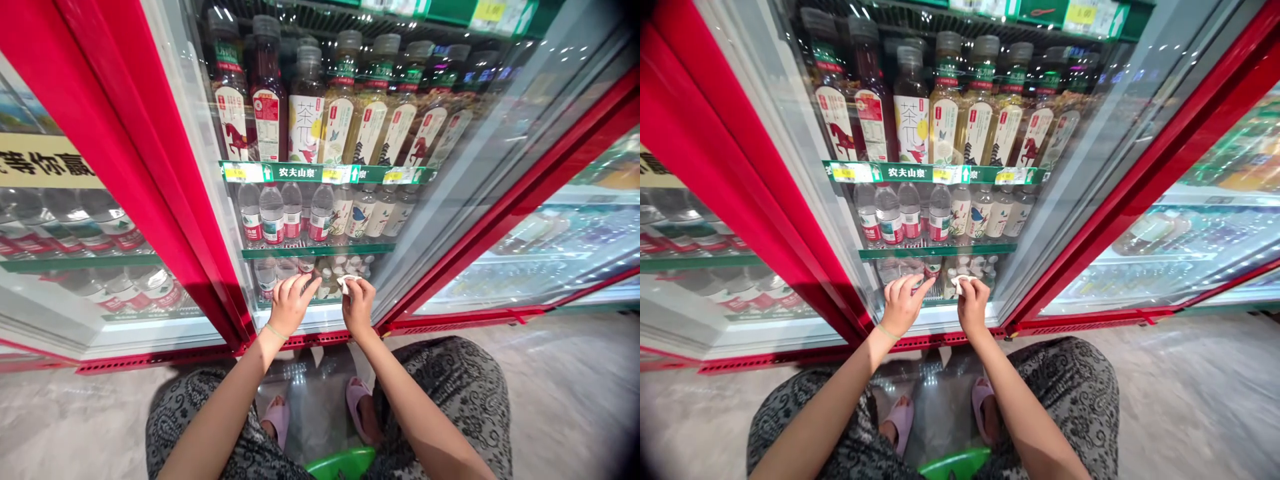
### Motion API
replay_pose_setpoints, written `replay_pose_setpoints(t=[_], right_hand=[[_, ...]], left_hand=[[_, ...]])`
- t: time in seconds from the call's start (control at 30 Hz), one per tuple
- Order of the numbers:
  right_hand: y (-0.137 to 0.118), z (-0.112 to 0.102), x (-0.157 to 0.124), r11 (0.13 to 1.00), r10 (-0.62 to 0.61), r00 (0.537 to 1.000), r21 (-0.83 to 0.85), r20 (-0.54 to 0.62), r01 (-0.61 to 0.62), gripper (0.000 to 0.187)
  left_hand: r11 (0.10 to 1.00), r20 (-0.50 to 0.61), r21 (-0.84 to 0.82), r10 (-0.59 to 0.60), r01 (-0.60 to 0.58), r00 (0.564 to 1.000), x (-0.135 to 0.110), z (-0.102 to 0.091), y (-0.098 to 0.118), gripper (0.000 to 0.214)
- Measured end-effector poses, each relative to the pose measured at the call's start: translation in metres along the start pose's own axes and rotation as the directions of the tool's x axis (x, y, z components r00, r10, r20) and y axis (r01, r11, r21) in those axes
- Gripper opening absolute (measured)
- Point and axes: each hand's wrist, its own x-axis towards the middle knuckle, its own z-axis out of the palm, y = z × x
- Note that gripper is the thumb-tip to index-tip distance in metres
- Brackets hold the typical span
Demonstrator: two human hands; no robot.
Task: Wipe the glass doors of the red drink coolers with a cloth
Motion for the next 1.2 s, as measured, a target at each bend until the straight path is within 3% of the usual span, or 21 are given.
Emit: replay_pose_setpoints(t=[0.13, 0.37, 0.53, 0.7, 0.93, 1.0, 1.1, 1.2], right_hand=[[0.010, -0.003, -0.004, 0.995, -0.097, 0.991, 0.013, 0.094, 0.097, 0.024], [0.021, -0.004, 0.001, 0.994, 0.031, 0.995, -0.101, -0.097, -0.041, 0.043], [0.038, -0.010, -0.002, 0.991, -0.049, 0.997, -0.129, -0.054, 0.042, 0.031], [0.055, -0.024, -0.001, 0.975, 0.093, 0.986, -0.190, -0.140, -0.119, 0.042], [0.069, -0.026, -0.015, 0.973, 0.157, 0.986, -0.160, -0.059, -0.165, 0.026], [0.086, -0.035, -0.014, 0.949, 0.234, 0.964, -0.185, -0.126, -0.254, 0.028], [0.111, -0.047, -0.006, 0.887, 0.354, 0.893, -0.204, -0.277, -0.415, 0.035], [0.111, -0.045, -0.004, 0.851, 0.409, 0.842, -0.188, -0.352, -0.491, 0.039]], left_hand=[[0.999, 0.023, -0.039, 0.005, -0.004, 1.000, 0.002, 0.009, 0.008, 0.050], [0.996, 0.033, -0.050, 0.076, -0.074, 0.997, 0.004, 0.024, 0.021, 0.049], [0.991, 0.040, -0.018, 0.130, -0.129, 0.991, 0.005, 0.028, 0.028, 0.047], [0.991, 0.091, -0.052, 0.129, -0.125, 0.987, 0.005, 0.034, 0.035, 0.053], [0.983, 0.078, -0.031, 0.181, -0.179, 0.980, 0.015, 0.046, 0.055, 0.045], [0.982, 0.066, -0.014, 0.191, -0.190, 0.979, 0.019, 0.049, 0.061, 0.043], [0.980, 0.053, -0.021, 0.197, -0.196, 0.979, 0.022, 0.054, 0.067, 0.042], [0.980, 0.057, -0.030, 0.200, -0.199, 0.978, 0.020, 0.057, 0.069, 0.044]])
